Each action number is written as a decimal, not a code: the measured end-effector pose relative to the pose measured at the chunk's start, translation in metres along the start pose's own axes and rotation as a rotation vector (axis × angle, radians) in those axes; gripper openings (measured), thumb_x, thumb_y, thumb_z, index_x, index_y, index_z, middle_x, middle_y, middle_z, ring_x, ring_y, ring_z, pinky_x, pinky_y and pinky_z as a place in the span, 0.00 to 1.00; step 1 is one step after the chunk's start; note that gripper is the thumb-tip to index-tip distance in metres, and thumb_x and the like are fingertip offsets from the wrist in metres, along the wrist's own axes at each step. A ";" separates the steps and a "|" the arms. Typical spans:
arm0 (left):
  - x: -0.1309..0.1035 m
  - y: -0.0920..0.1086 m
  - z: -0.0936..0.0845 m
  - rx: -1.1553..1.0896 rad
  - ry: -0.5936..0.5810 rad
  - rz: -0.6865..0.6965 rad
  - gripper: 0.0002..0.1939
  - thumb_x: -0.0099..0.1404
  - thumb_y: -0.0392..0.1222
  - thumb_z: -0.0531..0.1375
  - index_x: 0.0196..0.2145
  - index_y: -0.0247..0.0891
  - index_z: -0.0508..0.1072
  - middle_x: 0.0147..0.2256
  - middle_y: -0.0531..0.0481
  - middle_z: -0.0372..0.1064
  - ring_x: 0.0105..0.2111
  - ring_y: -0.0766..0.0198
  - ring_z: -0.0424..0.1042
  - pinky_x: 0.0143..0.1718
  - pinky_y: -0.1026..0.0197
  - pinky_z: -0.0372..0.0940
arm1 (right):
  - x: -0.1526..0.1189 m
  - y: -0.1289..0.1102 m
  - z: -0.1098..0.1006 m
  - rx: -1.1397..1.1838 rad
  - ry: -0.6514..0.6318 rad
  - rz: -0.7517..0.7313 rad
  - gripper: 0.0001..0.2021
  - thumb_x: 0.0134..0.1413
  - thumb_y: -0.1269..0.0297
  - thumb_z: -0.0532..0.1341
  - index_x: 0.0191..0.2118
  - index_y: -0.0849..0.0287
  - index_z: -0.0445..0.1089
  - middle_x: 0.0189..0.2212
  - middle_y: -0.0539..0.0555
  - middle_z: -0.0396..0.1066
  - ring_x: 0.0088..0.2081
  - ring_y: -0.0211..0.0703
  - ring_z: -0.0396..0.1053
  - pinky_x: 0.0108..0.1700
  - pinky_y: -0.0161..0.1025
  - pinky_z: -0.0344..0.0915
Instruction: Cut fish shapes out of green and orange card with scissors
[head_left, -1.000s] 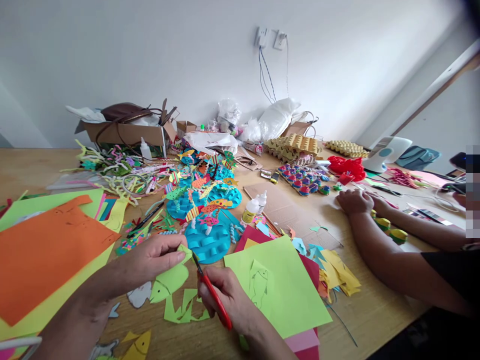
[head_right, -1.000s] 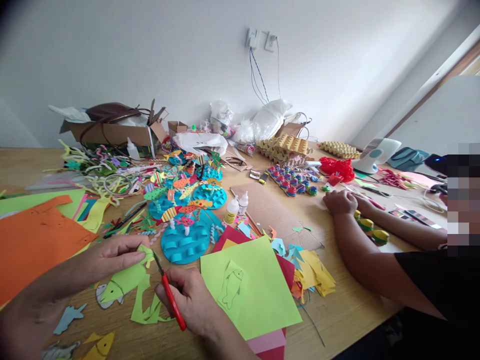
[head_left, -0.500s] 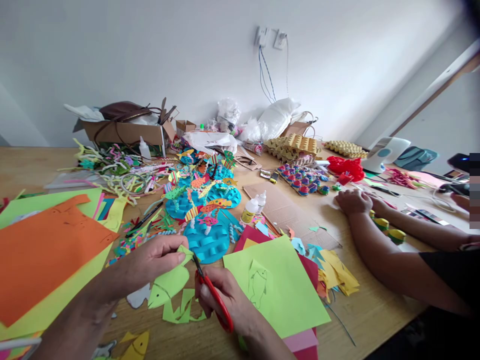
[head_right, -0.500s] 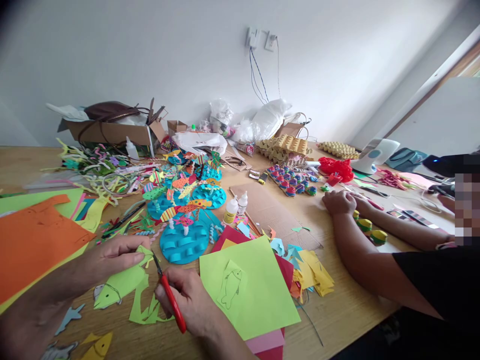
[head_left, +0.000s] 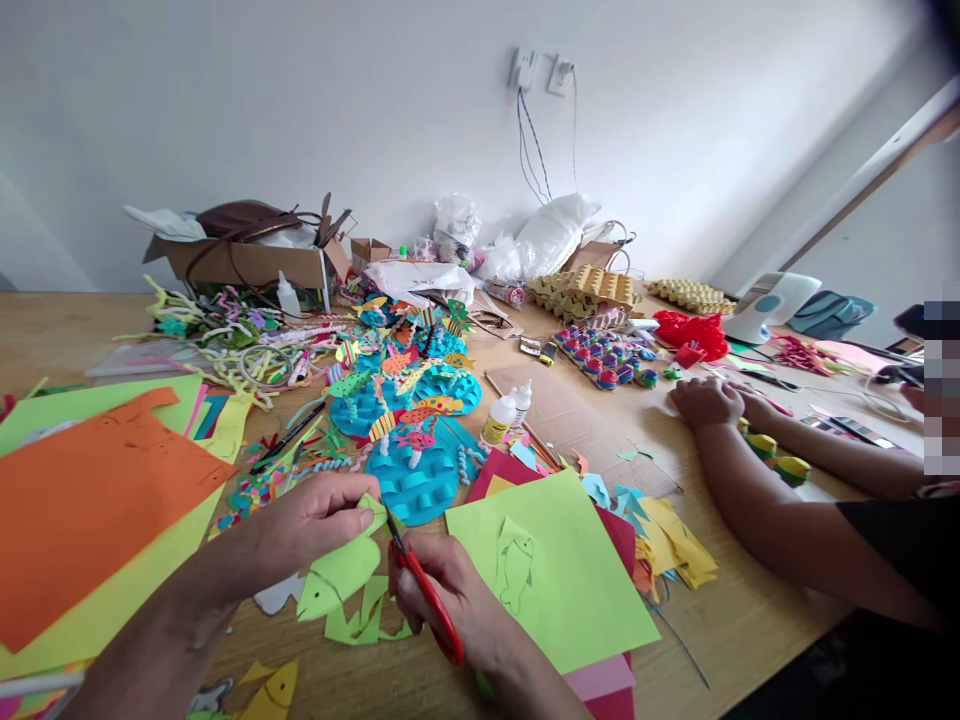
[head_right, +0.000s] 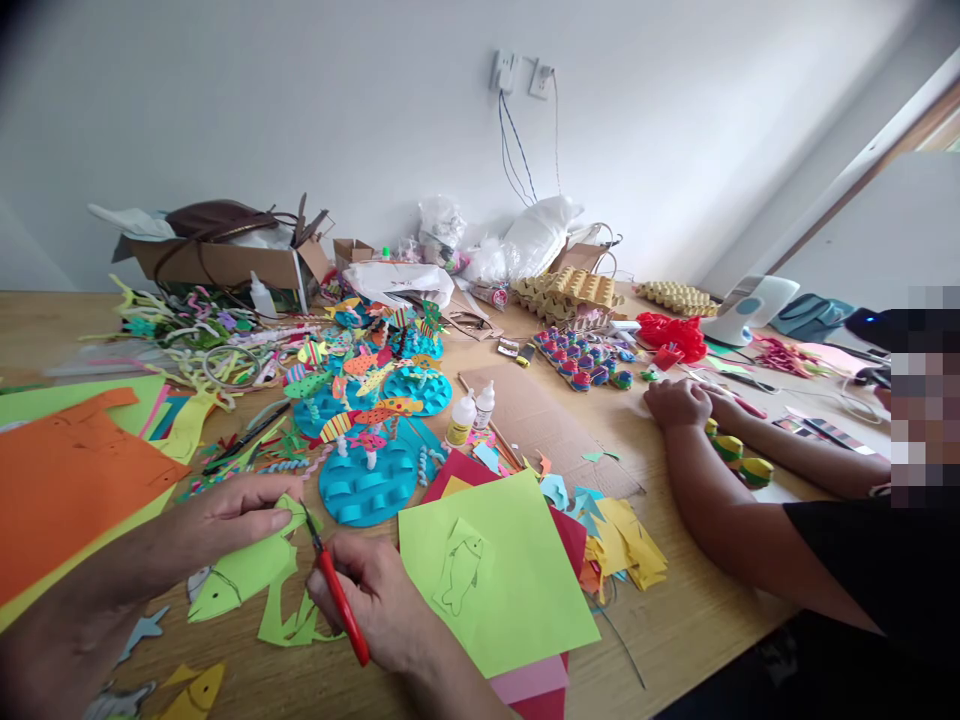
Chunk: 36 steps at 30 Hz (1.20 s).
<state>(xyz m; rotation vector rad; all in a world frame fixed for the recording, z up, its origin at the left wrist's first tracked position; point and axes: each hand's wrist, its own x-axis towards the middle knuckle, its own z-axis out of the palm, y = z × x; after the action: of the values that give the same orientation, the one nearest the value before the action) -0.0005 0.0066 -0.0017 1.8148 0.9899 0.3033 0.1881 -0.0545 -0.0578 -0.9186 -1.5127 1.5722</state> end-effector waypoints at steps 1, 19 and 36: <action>0.000 0.000 0.000 -0.004 0.001 -0.001 0.12 0.61 0.49 0.48 0.23 0.41 0.56 0.24 0.57 0.51 0.26 0.66 0.56 0.25 0.66 0.55 | 0.000 0.000 0.000 0.002 0.006 0.009 0.27 0.52 0.37 0.53 0.22 0.59 0.58 0.16 0.46 0.56 0.20 0.33 0.52 0.22 0.31 0.50; 0.001 0.000 -0.001 0.050 0.014 0.002 0.11 0.60 0.48 0.47 0.24 0.41 0.58 0.25 0.56 0.53 0.28 0.63 0.59 0.28 0.65 0.58 | 0.001 -0.002 0.001 -0.026 0.028 0.040 0.26 0.51 0.37 0.54 0.21 0.59 0.57 0.15 0.45 0.55 0.19 0.32 0.51 0.20 0.31 0.49; 0.001 -0.003 -0.002 0.009 0.015 0.001 0.12 0.60 0.49 0.49 0.25 0.41 0.61 0.25 0.56 0.56 0.27 0.63 0.60 0.27 0.65 0.58 | 0.001 0.001 -0.001 -0.083 0.060 0.027 0.16 0.55 0.58 0.56 0.20 0.59 0.56 0.16 0.44 0.52 0.20 0.32 0.49 0.21 0.30 0.46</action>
<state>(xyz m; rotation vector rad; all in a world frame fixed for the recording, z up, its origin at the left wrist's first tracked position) -0.0024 0.0087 -0.0035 1.8234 1.0026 0.3143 0.1881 -0.0534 -0.0588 -1.0278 -1.5383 1.4973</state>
